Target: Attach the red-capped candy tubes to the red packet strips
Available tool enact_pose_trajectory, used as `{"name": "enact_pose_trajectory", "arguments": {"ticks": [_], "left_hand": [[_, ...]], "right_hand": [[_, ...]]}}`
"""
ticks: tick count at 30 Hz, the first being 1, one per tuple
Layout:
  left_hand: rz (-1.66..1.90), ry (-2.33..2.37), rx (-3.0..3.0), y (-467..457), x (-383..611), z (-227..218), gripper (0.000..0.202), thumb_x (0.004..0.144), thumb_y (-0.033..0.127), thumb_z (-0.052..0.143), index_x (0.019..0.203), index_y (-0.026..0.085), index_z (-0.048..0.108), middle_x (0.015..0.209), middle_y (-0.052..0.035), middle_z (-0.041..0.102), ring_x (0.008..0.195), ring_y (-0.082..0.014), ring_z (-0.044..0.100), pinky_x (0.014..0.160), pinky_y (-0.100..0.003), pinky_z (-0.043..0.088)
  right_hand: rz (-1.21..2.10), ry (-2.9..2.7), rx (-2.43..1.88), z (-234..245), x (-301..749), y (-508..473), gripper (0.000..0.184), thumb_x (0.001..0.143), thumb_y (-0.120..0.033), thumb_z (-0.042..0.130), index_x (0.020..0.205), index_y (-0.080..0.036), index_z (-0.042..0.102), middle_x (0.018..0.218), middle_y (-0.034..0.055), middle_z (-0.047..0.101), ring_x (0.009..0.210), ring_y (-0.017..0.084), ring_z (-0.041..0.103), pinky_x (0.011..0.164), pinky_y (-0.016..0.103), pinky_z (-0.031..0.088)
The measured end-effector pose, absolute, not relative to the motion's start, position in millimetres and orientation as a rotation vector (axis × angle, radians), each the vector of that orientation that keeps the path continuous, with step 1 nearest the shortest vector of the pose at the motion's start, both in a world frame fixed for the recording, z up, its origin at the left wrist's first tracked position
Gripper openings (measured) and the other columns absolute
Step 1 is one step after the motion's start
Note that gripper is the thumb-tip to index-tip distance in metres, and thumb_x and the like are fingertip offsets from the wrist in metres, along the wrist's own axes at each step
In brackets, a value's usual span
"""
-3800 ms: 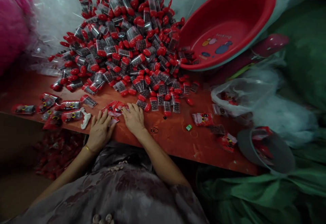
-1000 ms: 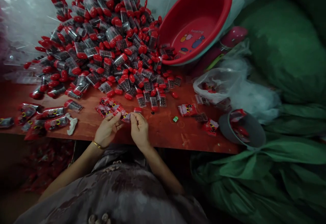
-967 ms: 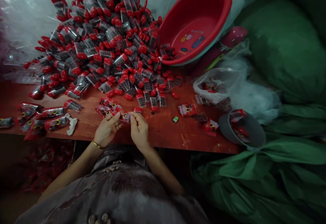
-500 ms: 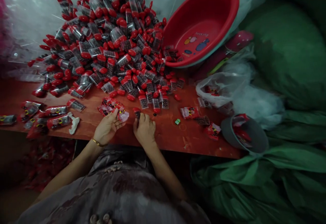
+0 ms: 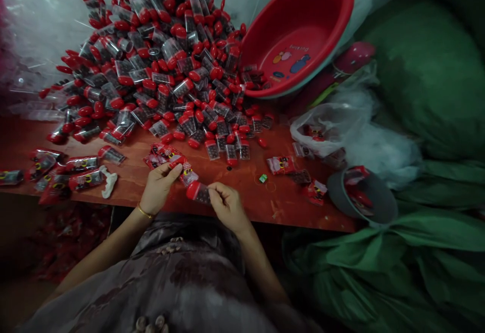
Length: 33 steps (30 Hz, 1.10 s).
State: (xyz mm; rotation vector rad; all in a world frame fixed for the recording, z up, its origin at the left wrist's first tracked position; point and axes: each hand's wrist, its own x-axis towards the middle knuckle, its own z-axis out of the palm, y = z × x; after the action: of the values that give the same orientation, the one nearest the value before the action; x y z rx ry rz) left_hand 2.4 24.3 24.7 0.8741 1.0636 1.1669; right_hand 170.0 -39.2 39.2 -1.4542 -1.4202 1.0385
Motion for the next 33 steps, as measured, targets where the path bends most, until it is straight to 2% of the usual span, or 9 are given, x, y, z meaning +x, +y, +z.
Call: {"name": "enact_pose_trajectory", "arguments": {"ticks": [2, 7, 11, 16, 22, 26, 29, 31, 33], "left_hand": [[1.131, 1.078, 0.96, 24, 0, 27, 0.027, 0.069, 0.04, 0.071, 0.078, 0.015, 0.072, 0.073, -0.0008, 0.069, 0.066, -0.0115, 0.058, 0.068, -0.024, 0.046], [1.118, 1.102, 1.009, 23, 1, 34, 0.026, 0.064, 0.039, 0.074, 0.07, 0.014, 0.071, 0.065, -0.0006, 0.067, 0.06, -0.0107, 0.056, 0.062, -0.023, 0.045], [1.126, 1.038, 0.837, 22, 6, 33, 0.031, 0.056, 0.036, 0.08, 0.075, 0.014, 0.07, 0.068, 0.0004, 0.068, 0.059, -0.009, 0.056, 0.061, -0.022, 0.045], [1.115, 0.995, 0.595, 17, 16, 28, 0.036, 0.046, 0.035, 0.085, 0.067, 0.014, 0.065, 0.053, 0.005, 0.06, 0.046, -0.0047, 0.049, 0.052, -0.018, 0.043], [1.138, 0.945, 0.416, 9, 29, 30, 0.038, 0.044, 0.033, 0.086, 0.071, 0.014, 0.068, 0.068, 0.0005, 0.07, 0.062, -0.0087, 0.061, 0.066, -0.022, 0.049], [1.106, 0.97, 0.448, 14, 25, 30, 0.036, 0.043, 0.029, 0.087, 0.07, 0.014, 0.068, 0.066, 0.0004, 0.07, 0.059, -0.0085, 0.061, 0.064, -0.021, 0.049], [1.028, 1.003, 0.578, 16, 22, 29, 0.034, 0.043, 0.026, 0.086, 0.069, 0.014, 0.069, 0.066, -0.0002, 0.07, 0.058, -0.0092, 0.06, 0.063, -0.022, 0.049], [0.968, 1.004, 0.671, 15, 21, 29, 0.034, 0.042, 0.026, 0.086, 0.069, 0.013, 0.07, 0.067, -0.001, 0.071, 0.059, -0.0108, 0.061, 0.064, -0.024, 0.049], [0.894, 0.99, 0.746, 14, 20, 30, 0.035, 0.042, 0.026, 0.086, 0.07, 0.013, 0.07, 0.068, -0.002, 0.071, 0.061, -0.0122, 0.061, 0.067, -0.026, 0.049]], "right_hand": [[1.027, -1.455, -1.462, 39, 168, -36, 0.025, 0.08, -0.034, 0.048, 0.064, -0.018, 0.058, 0.053, -0.0033, 0.047, 0.049, 0.01, 0.043, 0.048, 0.021, 0.034], [1.005, -1.473, -1.445, 35, 166, -33, 0.025, 0.082, -0.032, 0.045, 0.068, -0.018, 0.059, 0.057, -0.003, 0.05, 0.051, 0.009, 0.044, 0.049, 0.021, 0.036], [0.927, -1.475, -1.451, 31, 165, -34, 0.024, 0.086, -0.032, 0.043, 0.075, -0.017, 0.059, 0.06, -0.0021, 0.053, 0.056, 0.011, 0.049, 0.051, 0.02, 0.038], [0.773, -1.499, -1.501, 24, 155, -34, 0.024, 0.089, -0.033, 0.041, 0.085, -0.019, 0.061, 0.068, 0.0005, 0.062, 0.063, 0.013, 0.057, 0.055, 0.022, 0.043], [0.508, -1.384, -1.553, 11, 134, -34, 0.026, 0.092, -0.031, 0.038, 0.097, -0.017, 0.059, 0.083, 0.0072, 0.068, 0.074, 0.017, 0.063, 0.068, 0.029, 0.05], [0.565, -1.473, -1.521, 15, 145, -27, 0.029, 0.093, -0.031, 0.037, 0.11, -0.017, 0.056, 0.101, 0.0099, 0.066, 0.089, 0.018, 0.063, 0.078, 0.033, 0.05], [0.512, -1.483, -1.446, 27, 161, -14, 0.031, 0.091, -0.033, 0.043, 0.118, -0.02, 0.052, 0.11, 0.009, 0.062, 0.097, 0.018, 0.059, 0.087, 0.035, 0.048], [0.497, -1.506, -1.394, 34, 166, -4, 0.026, 0.089, -0.034, 0.049, 0.109, -0.02, 0.057, 0.099, 0.0059, 0.065, 0.092, 0.017, 0.06, 0.084, 0.033, 0.048], [0.495, -1.533, -1.373, 40, 166, 5, 0.017, 0.088, -0.033, 0.051, 0.091, -0.02, 0.063, 0.082, 0.0024, 0.066, 0.08, 0.015, 0.061, 0.077, 0.029, 0.048]]}}
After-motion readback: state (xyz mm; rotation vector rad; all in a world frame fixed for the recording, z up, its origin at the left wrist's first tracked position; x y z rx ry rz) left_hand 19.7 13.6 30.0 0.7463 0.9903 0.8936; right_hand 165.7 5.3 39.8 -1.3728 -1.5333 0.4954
